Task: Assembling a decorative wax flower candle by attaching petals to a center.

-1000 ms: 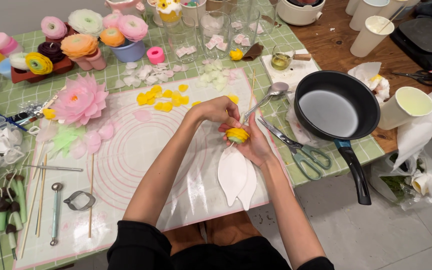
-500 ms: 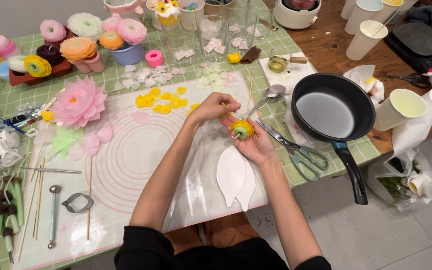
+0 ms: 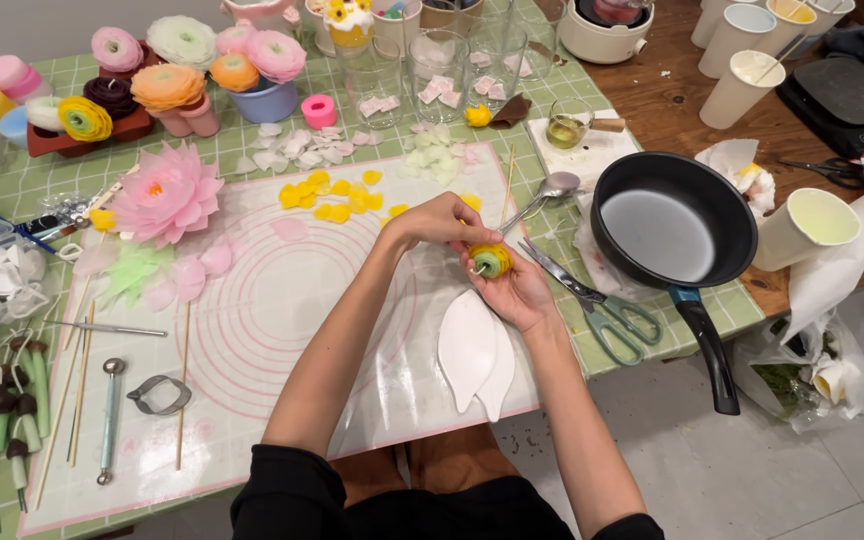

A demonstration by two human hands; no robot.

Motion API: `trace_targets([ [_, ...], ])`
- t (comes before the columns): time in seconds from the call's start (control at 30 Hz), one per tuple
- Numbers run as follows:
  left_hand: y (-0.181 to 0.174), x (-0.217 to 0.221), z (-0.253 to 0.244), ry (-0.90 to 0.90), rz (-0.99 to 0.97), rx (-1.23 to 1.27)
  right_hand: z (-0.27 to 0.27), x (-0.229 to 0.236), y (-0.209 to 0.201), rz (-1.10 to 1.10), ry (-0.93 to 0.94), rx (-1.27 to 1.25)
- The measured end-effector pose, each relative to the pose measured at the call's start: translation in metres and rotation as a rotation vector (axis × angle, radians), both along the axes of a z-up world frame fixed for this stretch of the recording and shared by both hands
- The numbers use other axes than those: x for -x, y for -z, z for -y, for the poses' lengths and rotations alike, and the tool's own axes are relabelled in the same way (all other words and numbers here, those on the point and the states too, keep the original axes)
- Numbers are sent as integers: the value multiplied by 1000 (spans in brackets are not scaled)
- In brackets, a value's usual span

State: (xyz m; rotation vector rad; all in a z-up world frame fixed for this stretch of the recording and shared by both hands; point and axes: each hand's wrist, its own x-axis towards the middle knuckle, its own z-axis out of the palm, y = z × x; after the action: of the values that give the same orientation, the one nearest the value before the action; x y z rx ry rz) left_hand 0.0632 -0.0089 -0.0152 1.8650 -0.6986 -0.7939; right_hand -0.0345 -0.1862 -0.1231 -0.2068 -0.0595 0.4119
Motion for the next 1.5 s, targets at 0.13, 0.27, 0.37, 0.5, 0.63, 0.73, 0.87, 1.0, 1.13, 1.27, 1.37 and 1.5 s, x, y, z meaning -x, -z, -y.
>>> trace_targets([
  [0.13, 3, -7, 3, 48, 37, -44, -1, 1, 1, -16, 15, 36],
  [0.27, 7, -11, 9, 40, 30, -62, 2, -2, 8, -2, 40, 64],
  [0.37, 10, -13, 12, 30, 44, -64, 3, -1, 5, -29, 10, 21],
  [0.5, 14, -11, 7, 41, 43, -35, 2, -1, 9, -36, 20, 79],
  [0.63, 12, -6, -2, 11, 57, 53, 2, -3, 9, 22, 75, 136],
  [0.73, 7, -24, -34, -159, 193, 222, -1, 2, -9, -75, 20, -31],
  [0.87, 43, -91, -99, -530, 265, 272, 0, 4, -9, 7, 50, -51],
  [1.0, 43, -86, -140, -800, 448, 119, -3, 6, -17, -45, 58, -29],
  [1.13, 61, -86, -148, -895, 600, -49, -2, 7, -17, 0, 49, -23],
  [1.27, 78, -93, -140, -927, 659, -108, -3, 6, -15, -26, 74, -19],
  [1.37, 84, -91, -132, -898, 932, -207, -2, 6, -16, -8, 73, -56],
  [1.5, 79, -93, -128, -903, 764, -283, 1, 3, -10, -2, 81, -74],
])
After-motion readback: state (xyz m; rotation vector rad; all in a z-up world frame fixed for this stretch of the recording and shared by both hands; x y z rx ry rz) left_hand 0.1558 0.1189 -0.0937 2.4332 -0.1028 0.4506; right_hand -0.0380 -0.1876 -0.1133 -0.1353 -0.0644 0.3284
